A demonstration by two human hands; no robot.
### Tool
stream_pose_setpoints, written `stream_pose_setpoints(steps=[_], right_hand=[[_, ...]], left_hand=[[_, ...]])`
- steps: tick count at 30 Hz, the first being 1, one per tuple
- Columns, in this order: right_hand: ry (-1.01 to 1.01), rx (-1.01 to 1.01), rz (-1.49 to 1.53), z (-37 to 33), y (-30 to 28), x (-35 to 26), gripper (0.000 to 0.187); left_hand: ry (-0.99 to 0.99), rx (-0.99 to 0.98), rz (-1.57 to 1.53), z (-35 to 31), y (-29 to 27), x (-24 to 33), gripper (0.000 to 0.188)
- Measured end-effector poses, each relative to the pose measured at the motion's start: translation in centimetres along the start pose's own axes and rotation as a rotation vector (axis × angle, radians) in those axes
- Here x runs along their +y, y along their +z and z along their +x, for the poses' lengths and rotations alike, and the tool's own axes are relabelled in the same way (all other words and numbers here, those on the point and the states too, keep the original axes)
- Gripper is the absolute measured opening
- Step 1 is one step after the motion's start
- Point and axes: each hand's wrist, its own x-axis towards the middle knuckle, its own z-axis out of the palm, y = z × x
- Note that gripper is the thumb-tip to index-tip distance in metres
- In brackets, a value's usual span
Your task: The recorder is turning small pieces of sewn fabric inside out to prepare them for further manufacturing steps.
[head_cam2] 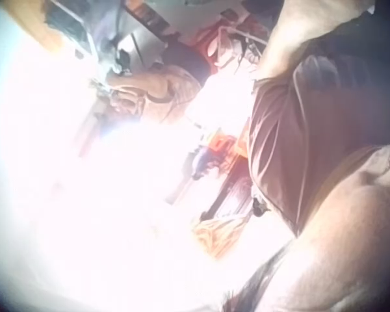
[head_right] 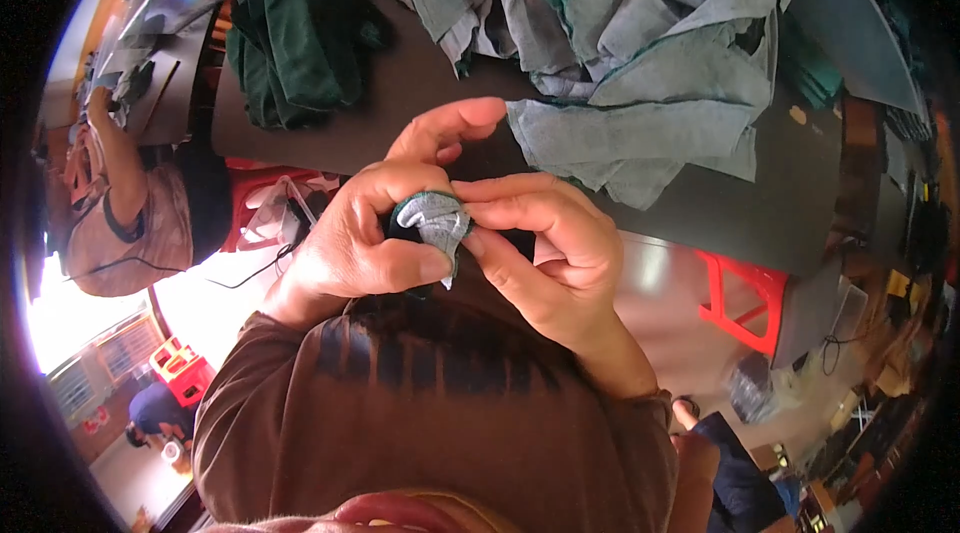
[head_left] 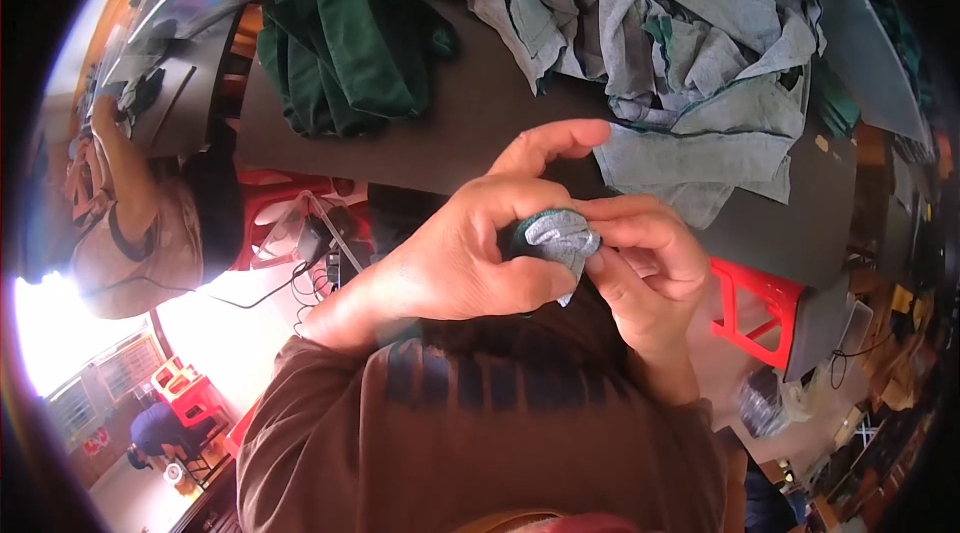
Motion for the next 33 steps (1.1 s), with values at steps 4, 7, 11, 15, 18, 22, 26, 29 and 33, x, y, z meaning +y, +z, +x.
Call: stream_pose_setpoints(steps=[4,7,11,15,18,22,26,29,33], right_hand=[[-0.018,-0.005,-0.016,0.2,-0.1,0.2,0.021],[-0.015,-0.034,0.061,0.4,-0.5,0.5,0.021],[-0.035,-0.072,0.135,0.8,-0.4,0.7,0.020],[-0.120,-0.106,0.126,0.9,-0.1,1.2,0.022],[-0.087,-0.054,0.197,0.9,0.1,1.6,0.023],[-0.058,-0.065,0.285,0.9,0.4,1.8,0.025],[-0.228,-0.036,0.121,1.2,0.5,2.0,0.024],[-0.297,-0.002,-0.144,1.1,0.1,2.1,0.026],[-0.486,-0.118,-0.357,1.3,0.2,2.3,0.028]], left_hand=[[0.013,-0.001,0.067,-0.1,-0.1,0.1,0.014],[0.017,-0.013,0.023,-0.3,0.2,-0.2,0.013],[-0.010,-0.037,-0.124,-0.4,0.3,-0.5,0.015],[-0.053,-0.033,-0.151,-0.3,0.6,-0.5,0.018],[-0.021,-0.005,-0.143,0.1,0.7,-1.1,0.018],[0.004,0.124,-0.148,-0.4,1.0,-1.4,0.017],[0.063,0.173,-0.145,0.0,1.5,-1.4,0.012],[0.181,0.324,0.152,-0.2,1.9,-1.9,0.014],[0.313,0.511,0.588,-0.2,2.3,-2.8,0.024]])
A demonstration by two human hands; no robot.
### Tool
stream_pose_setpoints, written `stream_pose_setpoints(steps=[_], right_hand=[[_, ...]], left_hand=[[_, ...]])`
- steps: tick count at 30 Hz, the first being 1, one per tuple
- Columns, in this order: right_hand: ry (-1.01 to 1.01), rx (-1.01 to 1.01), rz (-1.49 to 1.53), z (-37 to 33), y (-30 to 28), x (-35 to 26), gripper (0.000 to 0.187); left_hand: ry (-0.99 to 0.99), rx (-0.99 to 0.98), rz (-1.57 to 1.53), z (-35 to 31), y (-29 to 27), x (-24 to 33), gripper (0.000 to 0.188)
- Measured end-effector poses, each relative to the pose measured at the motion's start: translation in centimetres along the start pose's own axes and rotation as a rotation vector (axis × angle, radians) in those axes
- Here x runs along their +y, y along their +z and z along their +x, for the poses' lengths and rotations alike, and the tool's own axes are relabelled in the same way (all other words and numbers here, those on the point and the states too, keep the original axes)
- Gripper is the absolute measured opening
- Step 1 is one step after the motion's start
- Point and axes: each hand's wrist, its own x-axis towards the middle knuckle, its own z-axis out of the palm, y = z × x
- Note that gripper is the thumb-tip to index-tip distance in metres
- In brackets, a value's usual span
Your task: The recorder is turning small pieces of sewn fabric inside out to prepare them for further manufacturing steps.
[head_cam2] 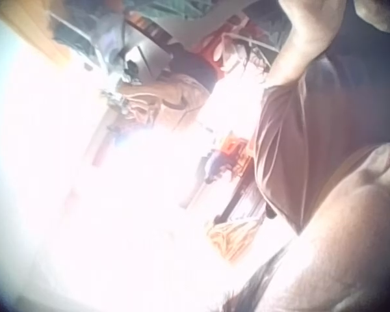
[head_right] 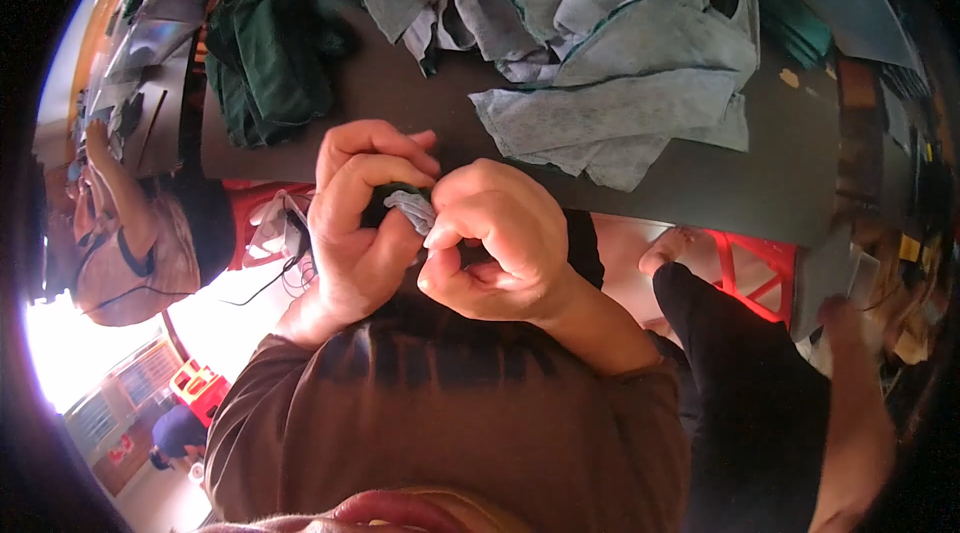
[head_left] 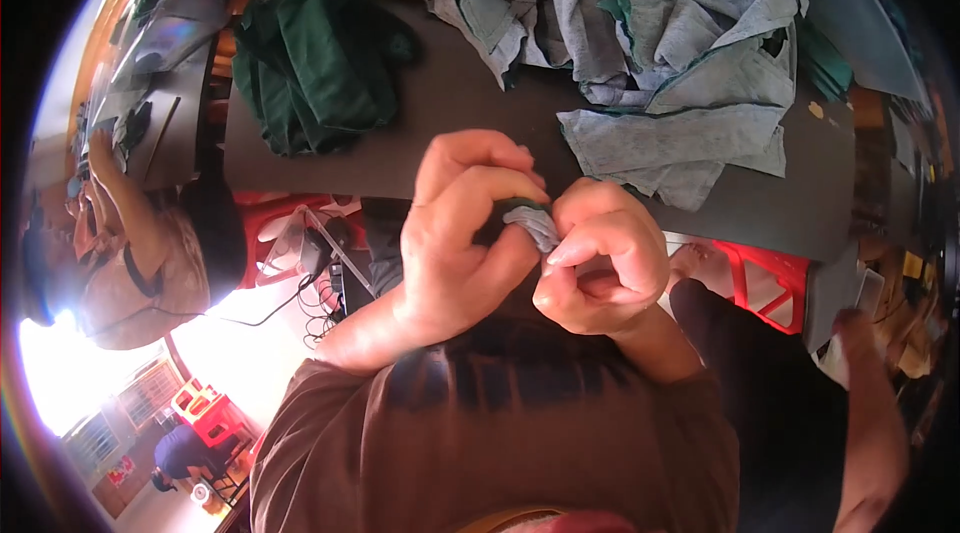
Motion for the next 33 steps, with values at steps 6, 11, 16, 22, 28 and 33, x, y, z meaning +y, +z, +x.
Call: stream_pose_setpoints(steps=[6,11,16,22,28,33], right_hand=[[0.026,0.135,-0.027,-1.1,0.4,-0.3,0.033],[0.040,0.031,0.005,-0.4,-1.1,-0.8,0.041],[0.004,-0.023,-0.058,-0.4,-1.7,-0.6,0.040],[0.051,0.038,-0.065,-0.7,-1.1,-0.4,0.031],[0.071,0.057,-0.090,-0.6,-0.9,-0.5,0.026],[-0.103,0.087,-0.196,-0.2,-0.7,-0.3,0.027]], left_hand=[[0.126,-0.010,0.242,-0.2,-0.5,1.0,0.026],[0.118,-0.121,0.115,-0.1,-0.6,1.0,0.018],[-0.114,-0.370,-0.160,0.6,-1.2,1.2,0.018],[-0.610,-0.443,-0.739,0.3,-1.8,1.8,0.023],[-0.452,-0.312,-0.500,-0.2,-1.4,1.8,0.027],[-0.218,-0.209,-0.294,-0.2,-0.7,0.7,0.021]])
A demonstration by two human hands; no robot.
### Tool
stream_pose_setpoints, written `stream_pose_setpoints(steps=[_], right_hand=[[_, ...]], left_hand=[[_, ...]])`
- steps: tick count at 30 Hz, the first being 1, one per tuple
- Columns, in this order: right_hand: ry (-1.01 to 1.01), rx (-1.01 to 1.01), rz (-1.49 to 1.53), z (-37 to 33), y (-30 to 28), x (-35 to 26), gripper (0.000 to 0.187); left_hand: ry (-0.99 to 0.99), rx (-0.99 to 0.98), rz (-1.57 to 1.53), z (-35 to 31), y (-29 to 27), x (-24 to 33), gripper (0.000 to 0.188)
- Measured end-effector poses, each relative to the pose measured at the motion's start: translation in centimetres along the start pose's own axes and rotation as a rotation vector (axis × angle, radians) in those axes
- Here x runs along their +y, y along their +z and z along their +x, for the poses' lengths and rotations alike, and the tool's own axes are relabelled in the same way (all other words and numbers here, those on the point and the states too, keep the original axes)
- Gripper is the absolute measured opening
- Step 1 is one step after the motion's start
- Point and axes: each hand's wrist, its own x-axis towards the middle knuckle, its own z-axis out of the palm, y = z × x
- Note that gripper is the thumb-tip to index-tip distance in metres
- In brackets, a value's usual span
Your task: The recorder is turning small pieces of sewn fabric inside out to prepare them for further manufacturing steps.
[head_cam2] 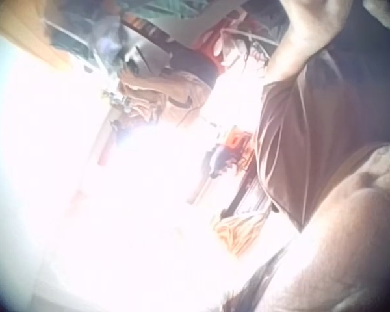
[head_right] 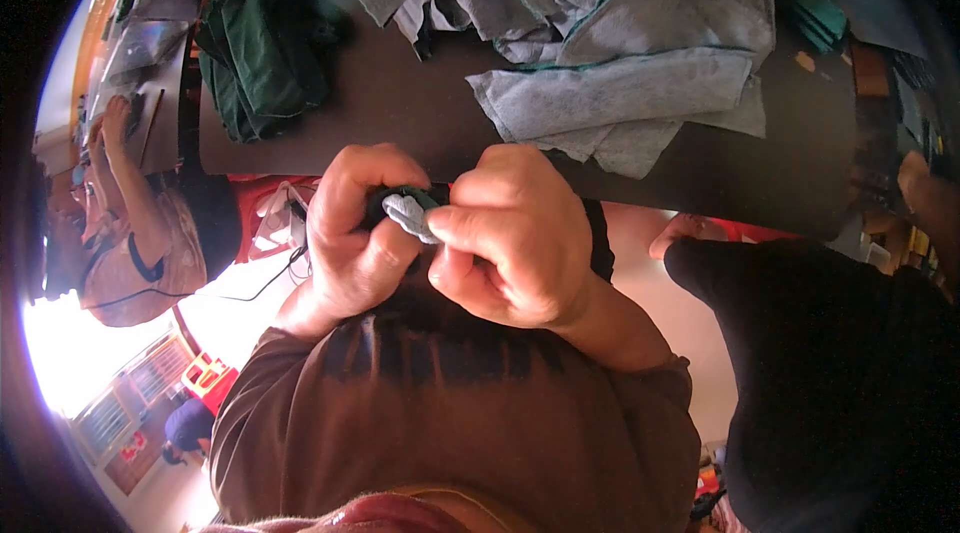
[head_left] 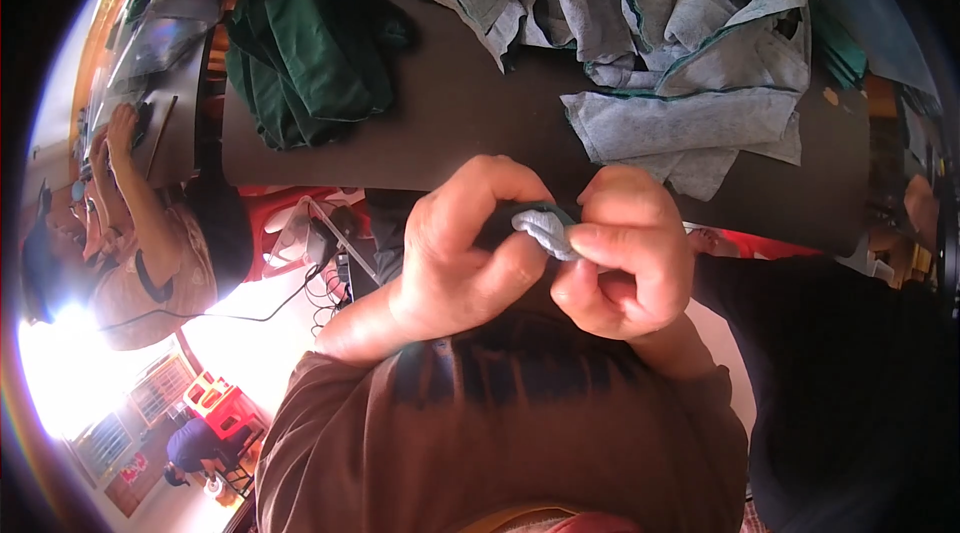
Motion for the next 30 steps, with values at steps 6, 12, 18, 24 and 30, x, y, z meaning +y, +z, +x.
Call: stream_pose_setpoints(steps=[6,12,18,24,30], right_hand=[[-0.045,-0.013,-0.028,-0.8,0.5,0.0,0.027],[0.107,-0.038,0.060,-0.6,0.3,-0.6,0.037],[0.267,-0.025,0.218,-1.2,-0.4,-0.3,0.041],[0.158,-0.085,0.163,-0.4,-0.5,-0.7,0.037],[0.201,-0.001,0.084,-0.3,-0.2,-0.2,0.030]], left_hand=[[0.337,0.192,0.311,0.4,0.9,-1.2,0.026],[0.384,0.190,0.265,0.5,0.9,-1.8,0.027],[0.290,0.068,0.210,0.2,0.4,-1.3,0.027],[0.319,-0.123,0.008,0.7,-1.0,-1.1,0.023],[0.306,-0.169,0.024,0.5,-1.3,-0.5,0.032]])
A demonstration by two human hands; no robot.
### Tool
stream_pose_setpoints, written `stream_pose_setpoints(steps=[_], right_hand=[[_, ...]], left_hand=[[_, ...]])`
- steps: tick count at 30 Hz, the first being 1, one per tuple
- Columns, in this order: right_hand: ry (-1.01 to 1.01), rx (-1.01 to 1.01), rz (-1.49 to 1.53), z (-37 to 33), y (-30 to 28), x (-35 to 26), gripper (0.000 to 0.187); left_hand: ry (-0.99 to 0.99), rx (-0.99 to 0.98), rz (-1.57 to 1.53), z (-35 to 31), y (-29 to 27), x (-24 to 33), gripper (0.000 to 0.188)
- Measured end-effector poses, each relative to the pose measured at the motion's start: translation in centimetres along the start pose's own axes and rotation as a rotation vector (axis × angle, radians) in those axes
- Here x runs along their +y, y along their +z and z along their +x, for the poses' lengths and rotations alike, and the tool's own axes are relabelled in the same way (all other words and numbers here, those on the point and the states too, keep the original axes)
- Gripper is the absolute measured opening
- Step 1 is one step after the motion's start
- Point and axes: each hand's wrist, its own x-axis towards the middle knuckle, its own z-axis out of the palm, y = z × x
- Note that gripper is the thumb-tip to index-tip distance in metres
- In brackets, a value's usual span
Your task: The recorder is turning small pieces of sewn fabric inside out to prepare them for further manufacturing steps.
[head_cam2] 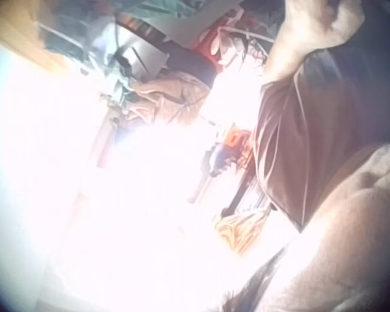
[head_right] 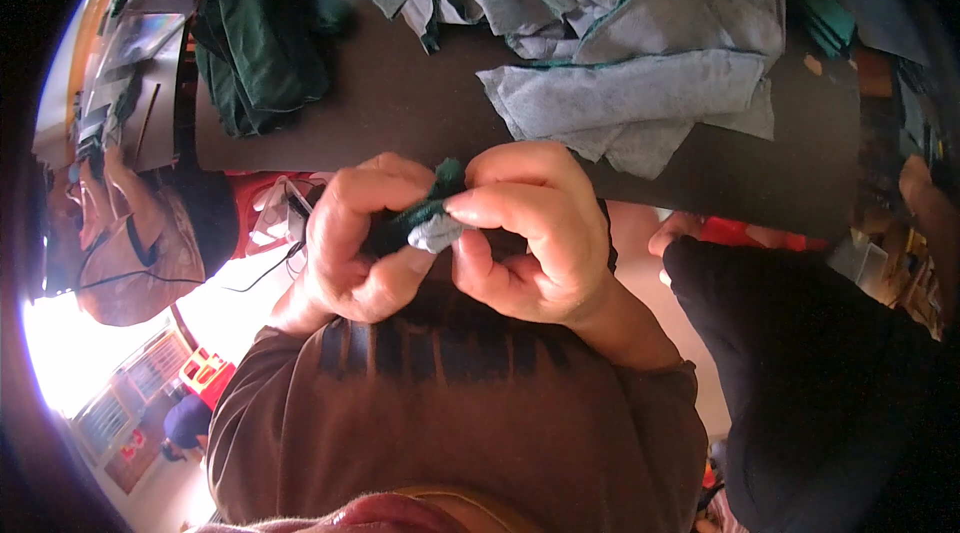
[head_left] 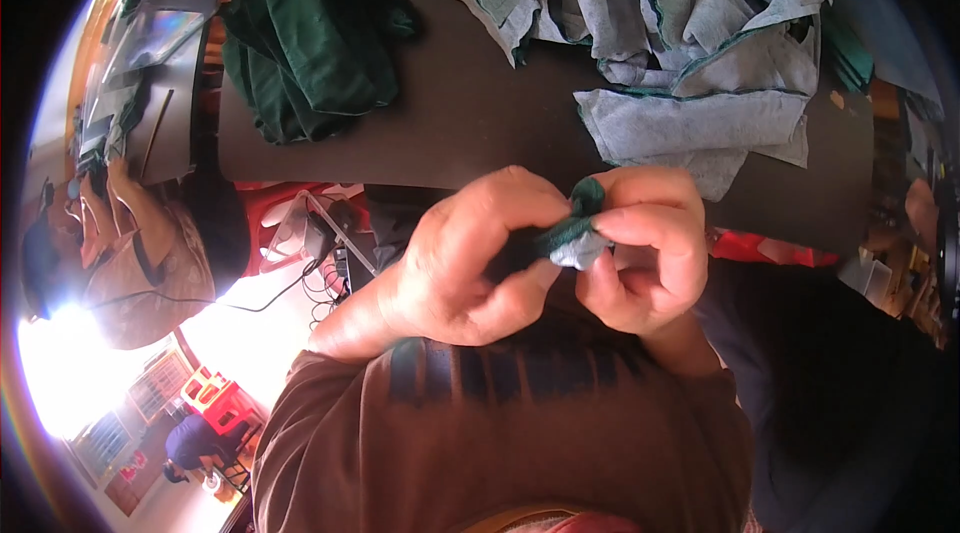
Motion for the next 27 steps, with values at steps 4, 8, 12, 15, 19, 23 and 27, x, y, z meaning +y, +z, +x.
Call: stream_pose_setpoints(steps=[4,8,12,15,19,23,27], right_hand=[[0.059,-0.027,0.091,-0.4,0.1,0.3,0.028],[0.208,-0.014,0.381,-0.8,0.1,0.2,0.027],[0.297,-0.016,0.637,-1.1,0.7,0.0,0.027],[0.269,-0.061,0.655,-1.1,0.8,0.4,0.028],[0.364,-0.021,0.660,-1.5,0.8,0.3,0.031],[0.772,0.091,0.964,-1.0,1.2,-1.7,0.035],[0.919,0.006,0.896,-1.3,1.5,-2.7,0.032]], left_hand=[[0.128,0.010,0.332,-0.5,0.7,0.2,0.042],[0.294,0.028,0.444,-1.0,1.3,-0.1,0.044],[-0.044,0.024,-0.032,-1.3,-1.0,0.0,0.033],[-0.257,0.176,-0.148,0.7,-0.2,0.1,0.025],[-0.118,0.051,0.077,1.4,-0.5,-0.2,0.021],[0.070,0.161,0.365,1.3,0.2,-0.3,0.023],[0.163,0.252,0.543,1.0,0.3,-0.5,0.024]])
